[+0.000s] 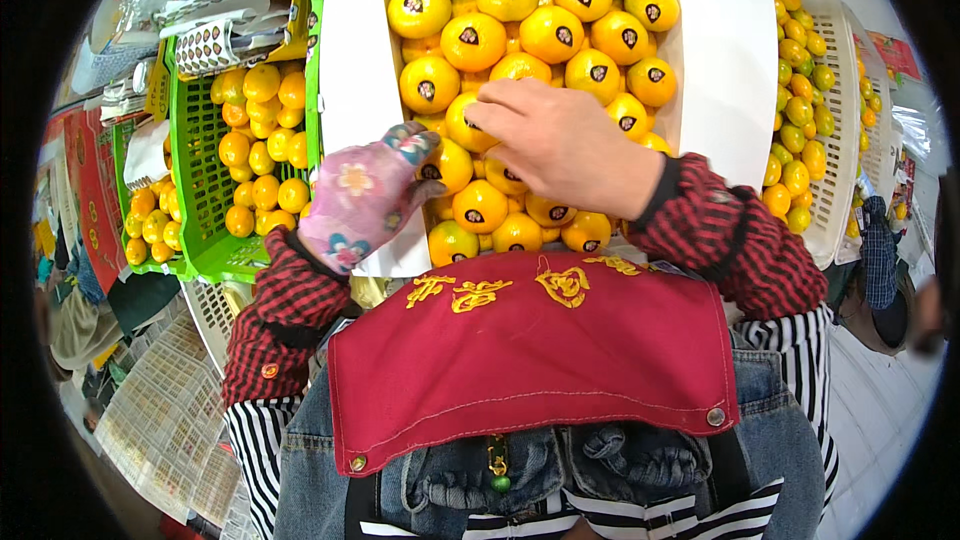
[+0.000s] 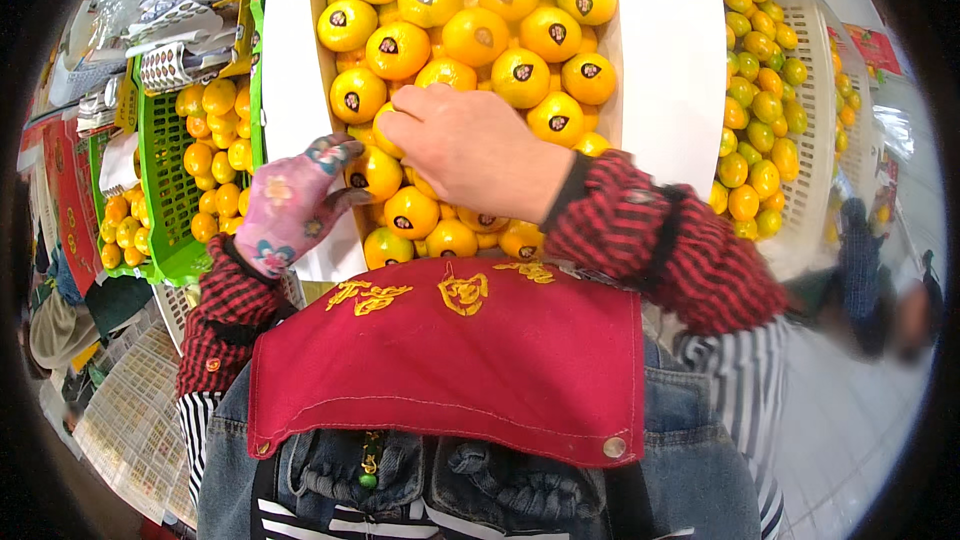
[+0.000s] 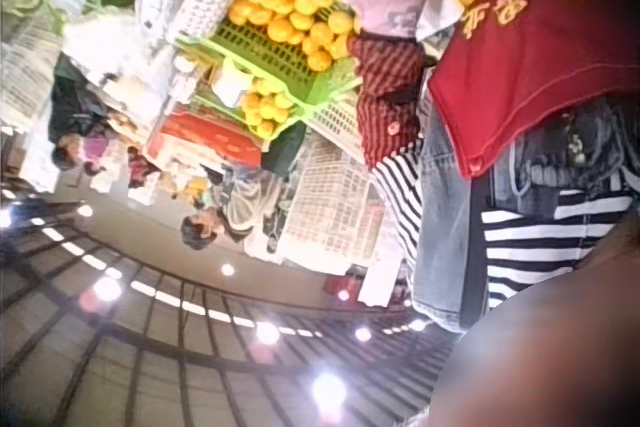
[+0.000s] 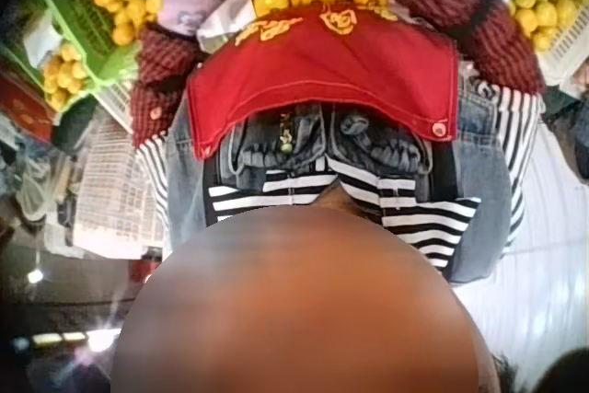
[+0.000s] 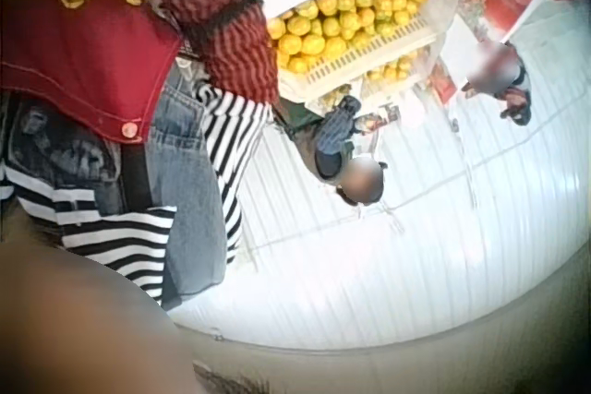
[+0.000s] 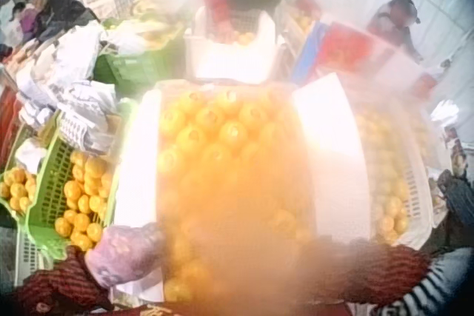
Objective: The person applies small round stickers to many oranges in a white tray, then places the oranges into a red plastic bag and seals it. The person handles oranges, sticker sheets, and the bag by hand.
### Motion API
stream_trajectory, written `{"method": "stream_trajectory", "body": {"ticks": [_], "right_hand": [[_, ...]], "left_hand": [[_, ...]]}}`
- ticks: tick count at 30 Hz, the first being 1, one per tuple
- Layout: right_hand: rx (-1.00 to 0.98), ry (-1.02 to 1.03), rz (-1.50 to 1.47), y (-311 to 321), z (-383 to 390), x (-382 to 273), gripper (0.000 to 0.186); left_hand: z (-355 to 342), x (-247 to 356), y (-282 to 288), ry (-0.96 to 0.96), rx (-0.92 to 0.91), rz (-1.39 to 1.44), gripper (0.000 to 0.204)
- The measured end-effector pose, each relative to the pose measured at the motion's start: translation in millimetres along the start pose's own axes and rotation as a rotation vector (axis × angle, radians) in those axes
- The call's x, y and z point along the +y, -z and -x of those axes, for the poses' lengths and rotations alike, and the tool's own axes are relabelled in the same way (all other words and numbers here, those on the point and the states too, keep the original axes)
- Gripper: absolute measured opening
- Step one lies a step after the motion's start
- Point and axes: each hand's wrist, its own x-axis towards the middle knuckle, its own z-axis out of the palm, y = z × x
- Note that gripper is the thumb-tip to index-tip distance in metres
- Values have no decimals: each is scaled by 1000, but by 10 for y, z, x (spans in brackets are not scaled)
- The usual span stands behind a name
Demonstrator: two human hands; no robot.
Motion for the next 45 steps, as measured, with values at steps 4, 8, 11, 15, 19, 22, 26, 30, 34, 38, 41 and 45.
{"method": "stream_trajectory", "body": {"ticks": [4, 8, 11, 15, 19, 22, 26, 30, 34, 38, 41, 45], "right_hand": [[-152, -90, 122, -344, -41, 15, 46], [-10, 18, 94, -419, 12, 118, 32], [-17, 17, 120, -419, 18, 128, 30], [101, 46, 221, -351, 137, -49, 25], [-99, 115, 80, -315, 457, -403, 24], [-180, 97, 142, -443, 546, -507, 21], [-175, 94, 85, -583, 563, -406, 26], [-172, 82, 26, -601, 587, -337, 33], [-134, 60, -36, -585, 590, -307, 30], [-84, 52, -100, -595, 604, -276, 19], [-110, 69, -65, -610, 638, -315, 23], [-201, 10, -4, -498, 654, -403, 38]], "left_hand": [[57, -10, -229, -45, -59, -65, 60], [99, -10, -354, -51, 19, -127, 56], [86, 37, -395, -55, 79, -246, 52], [71, 21, -377, -12, 70, -135, 51], [75, -38, -332, -102, 46, -130, 49], [7, -50, -294, -90, -40, -174, 49], [-115, -53, -228, -63, -163, -217, 50], [-117, -52, -215, -90, -131, -195, 47], [-5, -17, -318, -64, -47, -153, 47], [142, 18, -410, -46, 34, -176, 57], [187, 24, -417, -32, 42, -146, 60], [119, 88, -370, -24, 34, -168, 60]]}}
